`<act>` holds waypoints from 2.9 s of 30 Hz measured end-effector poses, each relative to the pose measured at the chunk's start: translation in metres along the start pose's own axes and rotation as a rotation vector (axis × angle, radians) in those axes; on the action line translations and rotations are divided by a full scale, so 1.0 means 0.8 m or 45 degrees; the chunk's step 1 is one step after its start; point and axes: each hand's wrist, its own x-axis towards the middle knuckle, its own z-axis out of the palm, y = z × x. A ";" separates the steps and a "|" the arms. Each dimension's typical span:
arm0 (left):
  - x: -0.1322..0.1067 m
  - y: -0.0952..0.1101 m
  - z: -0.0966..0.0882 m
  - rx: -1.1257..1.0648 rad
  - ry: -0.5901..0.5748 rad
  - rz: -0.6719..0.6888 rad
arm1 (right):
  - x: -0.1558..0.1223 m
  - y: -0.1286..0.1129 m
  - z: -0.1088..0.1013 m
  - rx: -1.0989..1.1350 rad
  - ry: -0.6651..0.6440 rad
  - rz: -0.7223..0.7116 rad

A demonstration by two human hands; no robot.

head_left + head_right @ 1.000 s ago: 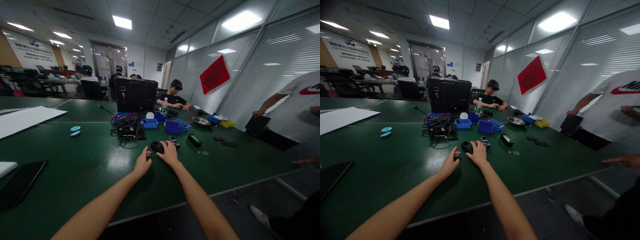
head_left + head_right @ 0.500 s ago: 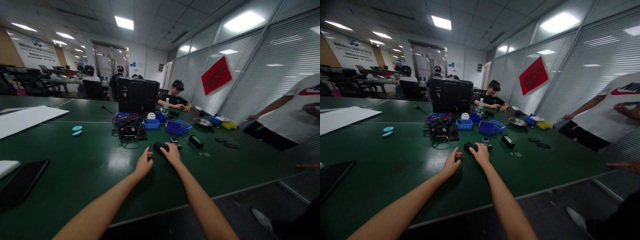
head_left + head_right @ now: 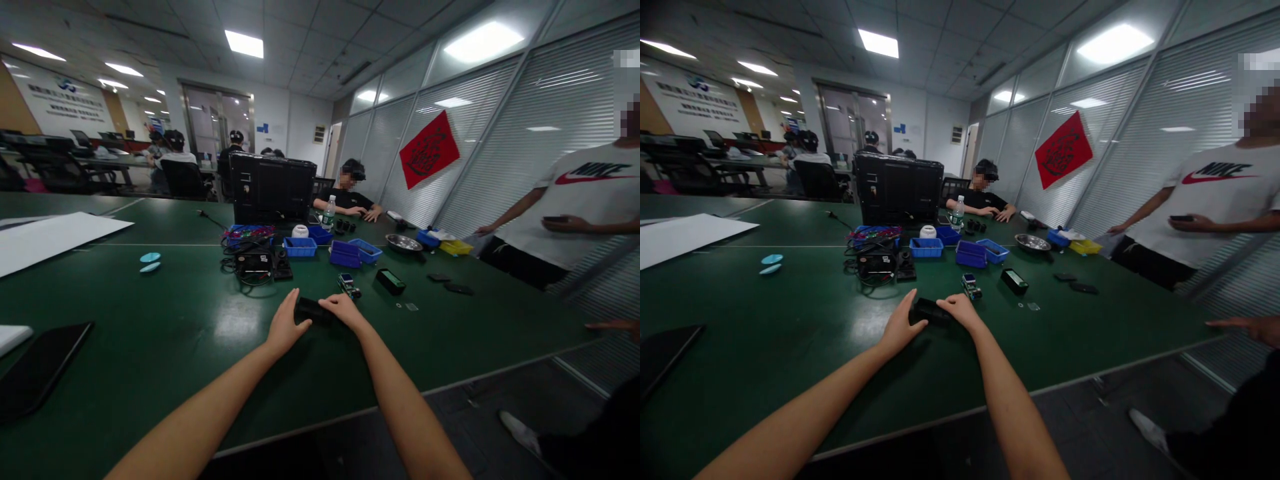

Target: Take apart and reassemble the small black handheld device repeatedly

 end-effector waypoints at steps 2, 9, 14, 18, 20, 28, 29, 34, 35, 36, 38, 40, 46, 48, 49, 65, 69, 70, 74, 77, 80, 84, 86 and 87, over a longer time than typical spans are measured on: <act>0.000 0.001 0.001 0.011 -0.054 -0.024 | 0.000 0.002 -0.008 -0.043 0.251 0.053; 0.004 0.003 0.002 0.010 -0.131 -0.124 | 0.001 0.033 -0.051 -0.460 0.735 0.473; 0.006 0.008 0.000 0.015 -0.161 -0.207 | 0.006 0.041 -0.046 -0.604 0.349 0.734; 0.008 0.007 0.001 0.047 -0.163 -0.230 | 0.006 0.040 -0.036 -0.712 0.378 0.708; 0.008 0.006 0.001 0.050 -0.164 -0.226 | 0.004 0.039 -0.032 -0.784 0.441 0.605; 0.009 0.001 0.001 0.024 -0.171 -0.202 | 0.002 0.034 -0.025 -0.866 0.517 0.340; 0.009 0.000 0.001 0.021 -0.171 -0.200 | 0.002 0.034 -0.026 -0.827 0.527 0.345; 0.009 0.000 0.000 0.017 -0.179 -0.187 | 0.006 0.044 -0.031 -0.603 0.428 0.461; 0.008 0.000 0.000 0.017 -0.183 -0.190 | 0.008 0.046 -0.031 -0.576 0.398 0.466; 0.008 0.001 -0.001 0.016 -0.186 -0.195 | 0.009 0.049 -0.031 -0.556 0.379 0.456; 0.008 0.001 -0.001 0.009 -0.189 -0.205 | 0.010 0.052 -0.030 -0.531 0.376 0.402; 0.008 0.001 -0.001 0.003 -0.187 -0.204 | 0.010 0.052 -0.028 -0.532 0.412 0.315; 0.009 0.001 0.000 0.004 -0.184 -0.195 | 0.009 0.048 -0.019 -0.537 0.392 0.113; 0.009 0.002 -0.001 0.000 -0.184 -0.191 | 0.010 0.048 -0.018 -0.489 0.335 0.100; 0.009 0.002 -0.002 0.000 -0.183 -0.190 | 0.010 0.048 -0.018 -0.461 0.312 0.103; 0.006 0.006 -0.003 -0.010 -0.186 -0.189 | 0.006 0.036 -0.041 -0.066 0.437 0.214; 0.004 0.010 -0.004 0.027 -0.189 -0.201 | -0.001 0.023 -0.048 0.617 0.256 0.093; 0.004 0.010 -0.004 0.029 -0.182 -0.200 | -0.004 0.019 -0.050 0.706 0.173 0.046; 0.005 0.007 -0.002 0.022 -0.141 -0.160 | -0.015 0.002 -0.053 0.710 -0.137 -0.080; 0.004 0.008 -0.002 0.025 -0.131 -0.141 | -0.016 -0.005 -0.052 0.585 -0.245 -0.070; 0.004 0.011 -0.004 0.025 -0.141 -0.148 | -0.015 -0.007 -0.049 0.495 -0.243 -0.045; 0.004 0.013 -0.005 0.027 -0.161 -0.186 | -0.016 -0.012 -0.048 0.393 -0.223 -0.025; 0.005 0.013 -0.005 0.030 -0.159 -0.185 | -0.016 -0.014 -0.048 0.320 -0.209 -0.020; 0.005 0.013 -0.005 0.031 -0.157 -0.184 | -0.016 -0.014 -0.047 0.281 -0.203 -0.018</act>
